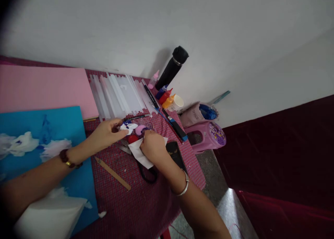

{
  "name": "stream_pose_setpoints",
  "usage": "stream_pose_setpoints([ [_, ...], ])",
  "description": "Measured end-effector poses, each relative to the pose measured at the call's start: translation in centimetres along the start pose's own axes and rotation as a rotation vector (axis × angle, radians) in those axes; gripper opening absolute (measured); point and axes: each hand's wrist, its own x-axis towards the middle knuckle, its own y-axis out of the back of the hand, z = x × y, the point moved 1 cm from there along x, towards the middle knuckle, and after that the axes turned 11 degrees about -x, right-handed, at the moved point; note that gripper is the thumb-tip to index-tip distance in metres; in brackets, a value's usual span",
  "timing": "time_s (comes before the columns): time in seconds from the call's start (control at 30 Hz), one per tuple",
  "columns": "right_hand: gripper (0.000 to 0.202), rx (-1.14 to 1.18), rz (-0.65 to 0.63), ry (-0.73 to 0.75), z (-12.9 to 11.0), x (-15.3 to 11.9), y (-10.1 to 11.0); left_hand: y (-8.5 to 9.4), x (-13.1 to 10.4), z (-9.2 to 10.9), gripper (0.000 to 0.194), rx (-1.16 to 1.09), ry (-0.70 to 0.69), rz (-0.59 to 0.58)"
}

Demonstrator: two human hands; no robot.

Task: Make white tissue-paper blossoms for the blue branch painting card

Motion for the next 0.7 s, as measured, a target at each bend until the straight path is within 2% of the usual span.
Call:
stream_pose_setpoints([
  [0.13,0.013,0.091,0.048,0.040,0.8,-0.6,0.0,0.1,0.2,0.1,0.021,0.001,0.018,-0.008],
  [0.27,0.010,0.357,0.094,0.069,2.1,-1.3,-0.5,0.2,0.3,0.0,0.021,-0.007,0.028,-0.026],
  [0.37,0.007,0.633,0.101,0.030,3.4,-1.7,-1.6,0.1,0.4,-0.2,0.020,-0.005,0.036,-0.024],
  [0.53,0.008,1.207,-0.036,-0.055,5.5,-2.2,-2.6,0.1,0.4,-0.3,0.020,0.009,0.054,-0.023],
  [0.7,0.020,1.330,-0.036,-0.207,7.6,-2.9,-1.6,0.2,0.4,0.0,0.023,-0.008,0.071,-0.035],
])
